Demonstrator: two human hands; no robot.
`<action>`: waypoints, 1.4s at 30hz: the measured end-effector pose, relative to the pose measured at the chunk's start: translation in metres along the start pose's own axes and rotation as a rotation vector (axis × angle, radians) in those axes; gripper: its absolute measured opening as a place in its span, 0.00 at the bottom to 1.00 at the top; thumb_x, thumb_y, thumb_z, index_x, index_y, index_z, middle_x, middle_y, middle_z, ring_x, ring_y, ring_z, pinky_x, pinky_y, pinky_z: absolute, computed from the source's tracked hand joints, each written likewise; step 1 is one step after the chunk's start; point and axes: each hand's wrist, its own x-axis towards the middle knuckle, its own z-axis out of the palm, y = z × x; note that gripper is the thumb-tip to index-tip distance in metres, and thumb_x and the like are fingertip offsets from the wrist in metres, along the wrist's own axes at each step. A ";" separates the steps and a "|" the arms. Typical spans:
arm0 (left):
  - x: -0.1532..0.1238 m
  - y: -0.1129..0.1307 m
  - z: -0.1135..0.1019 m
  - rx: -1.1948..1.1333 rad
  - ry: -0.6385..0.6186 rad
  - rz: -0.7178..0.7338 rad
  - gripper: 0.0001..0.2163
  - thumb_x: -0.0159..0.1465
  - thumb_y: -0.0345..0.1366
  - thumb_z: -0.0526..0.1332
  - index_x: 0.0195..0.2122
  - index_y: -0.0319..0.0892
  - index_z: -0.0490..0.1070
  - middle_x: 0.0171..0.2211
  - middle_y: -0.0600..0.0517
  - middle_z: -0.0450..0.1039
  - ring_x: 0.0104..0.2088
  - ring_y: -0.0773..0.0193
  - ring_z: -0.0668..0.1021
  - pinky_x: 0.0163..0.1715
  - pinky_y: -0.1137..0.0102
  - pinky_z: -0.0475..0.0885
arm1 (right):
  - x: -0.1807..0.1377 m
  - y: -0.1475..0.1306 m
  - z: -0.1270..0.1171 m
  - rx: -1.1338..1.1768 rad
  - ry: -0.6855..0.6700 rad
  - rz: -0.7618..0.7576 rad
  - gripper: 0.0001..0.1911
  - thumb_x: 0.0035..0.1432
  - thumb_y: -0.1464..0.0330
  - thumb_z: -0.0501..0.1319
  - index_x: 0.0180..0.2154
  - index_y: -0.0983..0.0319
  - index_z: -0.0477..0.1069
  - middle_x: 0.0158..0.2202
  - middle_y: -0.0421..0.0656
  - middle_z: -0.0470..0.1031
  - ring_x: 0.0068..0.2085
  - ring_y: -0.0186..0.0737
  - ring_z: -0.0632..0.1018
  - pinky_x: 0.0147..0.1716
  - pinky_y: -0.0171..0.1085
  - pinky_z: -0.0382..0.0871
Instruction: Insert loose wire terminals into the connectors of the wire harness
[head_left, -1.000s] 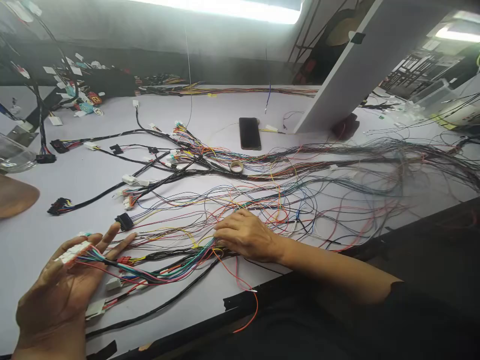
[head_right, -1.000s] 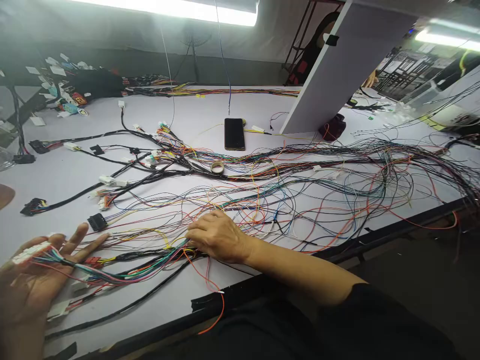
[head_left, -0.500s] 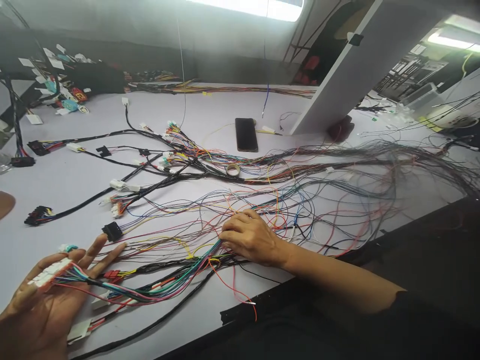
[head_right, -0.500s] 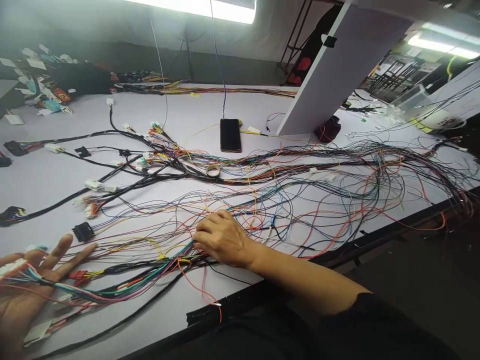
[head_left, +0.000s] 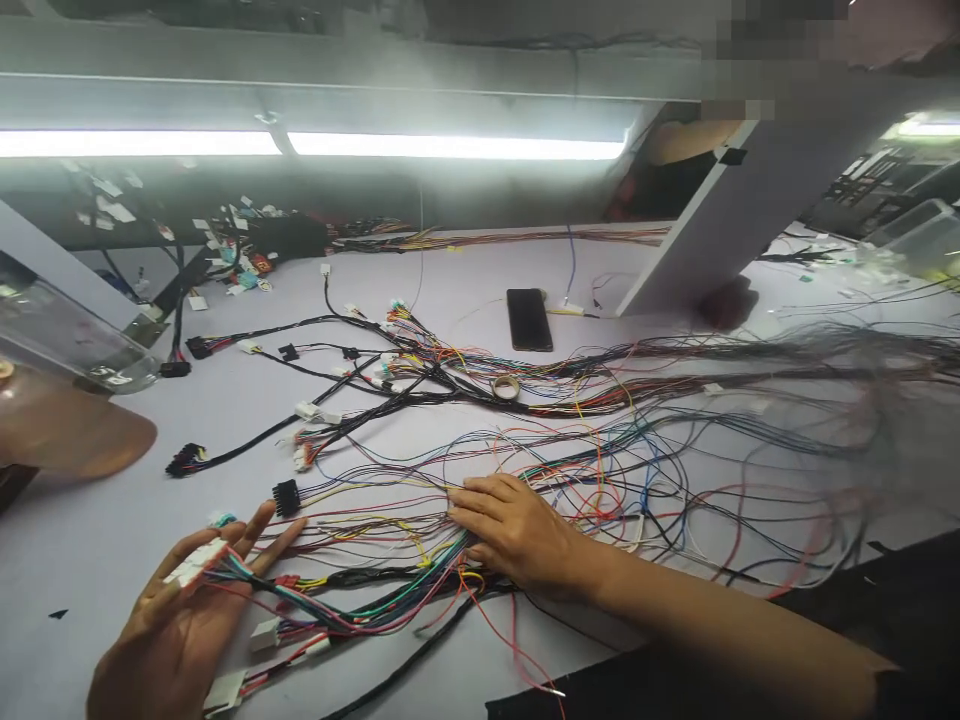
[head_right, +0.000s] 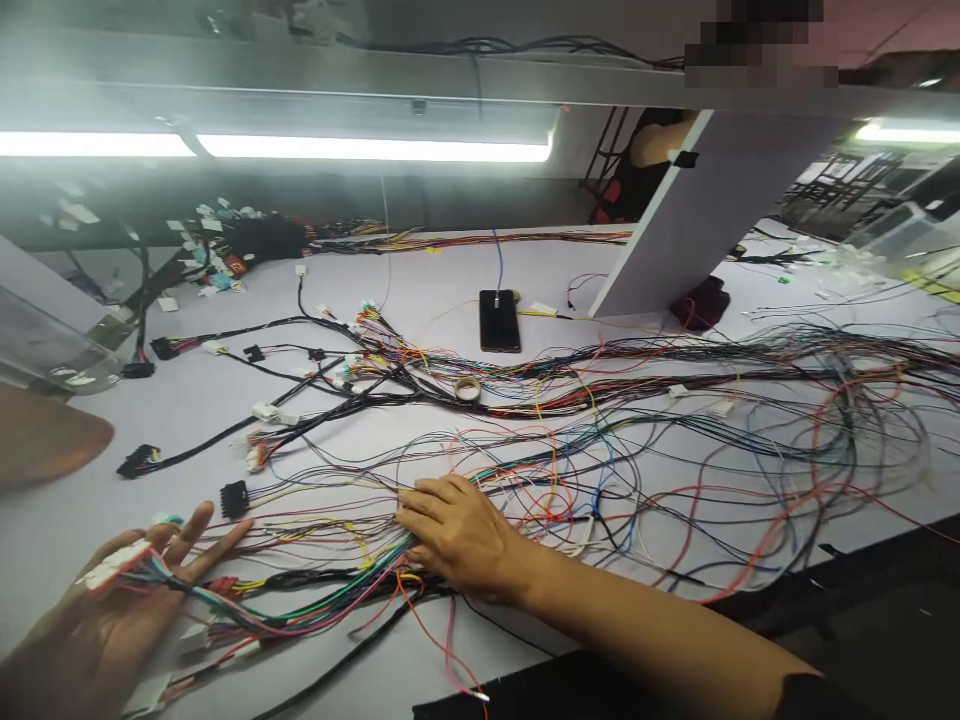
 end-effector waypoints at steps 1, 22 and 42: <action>-0.002 0.001 0.004 -0.003 -0.004 0.020 0.14 0.43 0.36 0.72 0.32 0.44 0.74 0.33 0.51 0.77 0.57 0.39 0.69 0.46 0.39 0.75 | -0.002 0.000 0.000 0.019 0.016 -0.016 0.19 0.67 0.63 0.57 0.56 0.63 0.68 0.58 0.47 0.70 0.59 0.46 0.69 0.56 0.46 0.66; -0.008 0.008 0.012 -0.028 0.040 0.159 0.24 0.39 0.39 0.77 0.38 0.41 0.76 0.41 0.50 0.76 0.38 0.62 0.77 0.43 0.70 0.79 | -0.011 -0.001 -0.001 0.231 0.188 -0.097 0.08 0.67 0.71 0.55 0.45 0.62 0.72 0.44 0.46 0.78 0.46 0.39 0.77 0.47 0.42 0.70; -0.008 0.002 0.009 -0.095 -0.005 0.194 0.28 0.39 0.41 0.79 0.42 0.41 0.77 0.45 0.47 0.77 0.40 0.63 0.80 0.45 0.72 0.77 | 0.021 -0.016 0.010 0.015 -0.050 -0.076 0.15 0.68 0.64 0.56 0.53 0.61 0.71 0.56 0.46 0.72 0.58 0.49 0.70 0.55 0.51 0.67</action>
